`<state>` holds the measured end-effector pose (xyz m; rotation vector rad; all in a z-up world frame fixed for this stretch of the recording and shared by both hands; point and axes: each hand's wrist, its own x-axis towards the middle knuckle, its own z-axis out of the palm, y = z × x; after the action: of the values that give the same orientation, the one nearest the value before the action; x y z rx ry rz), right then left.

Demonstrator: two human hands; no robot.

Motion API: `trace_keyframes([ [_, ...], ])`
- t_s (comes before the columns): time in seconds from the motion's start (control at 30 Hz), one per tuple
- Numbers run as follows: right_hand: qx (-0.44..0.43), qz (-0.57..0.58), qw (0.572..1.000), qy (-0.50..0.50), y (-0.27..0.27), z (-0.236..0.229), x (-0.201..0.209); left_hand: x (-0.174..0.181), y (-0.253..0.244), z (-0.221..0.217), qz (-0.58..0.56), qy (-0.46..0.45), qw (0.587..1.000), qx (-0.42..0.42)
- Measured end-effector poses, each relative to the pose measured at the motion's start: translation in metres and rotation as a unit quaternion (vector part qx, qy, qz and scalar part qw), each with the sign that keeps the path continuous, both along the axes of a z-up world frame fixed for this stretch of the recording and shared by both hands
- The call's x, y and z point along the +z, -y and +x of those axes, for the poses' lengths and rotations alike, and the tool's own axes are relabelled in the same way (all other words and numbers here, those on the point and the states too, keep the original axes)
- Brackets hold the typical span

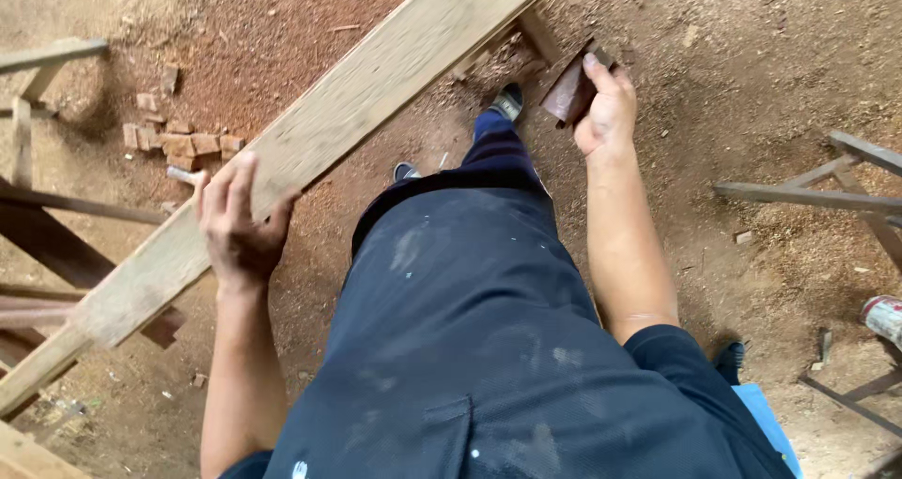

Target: The person sands the surface and edges of a wooden beam using a piece of sandpaper held by hand.

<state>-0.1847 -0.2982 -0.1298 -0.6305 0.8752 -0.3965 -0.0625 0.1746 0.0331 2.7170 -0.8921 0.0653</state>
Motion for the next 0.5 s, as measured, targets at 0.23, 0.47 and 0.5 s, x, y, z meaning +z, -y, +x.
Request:
trace_keyframes([
  [0.23,0.046,0.031,0.998,-0.018,-0.128,-0.043,0.001,-0.012,-0.006,-0.008,-0.080,-0.008,0.997,0.022],
  [0.47,0.045,0.171,0.977,-0.122,-0.197,-0.093,-0.044,-0.005,0.063,0.003,0.110,-0.055,0.988,-0.092],
  [0.5,0.066,0.149,0.979,-0.121,-0.207,-0.098,-0.051,-0.008,0.054,0.005,0.160,-0.079,0.982,-0.067],
])
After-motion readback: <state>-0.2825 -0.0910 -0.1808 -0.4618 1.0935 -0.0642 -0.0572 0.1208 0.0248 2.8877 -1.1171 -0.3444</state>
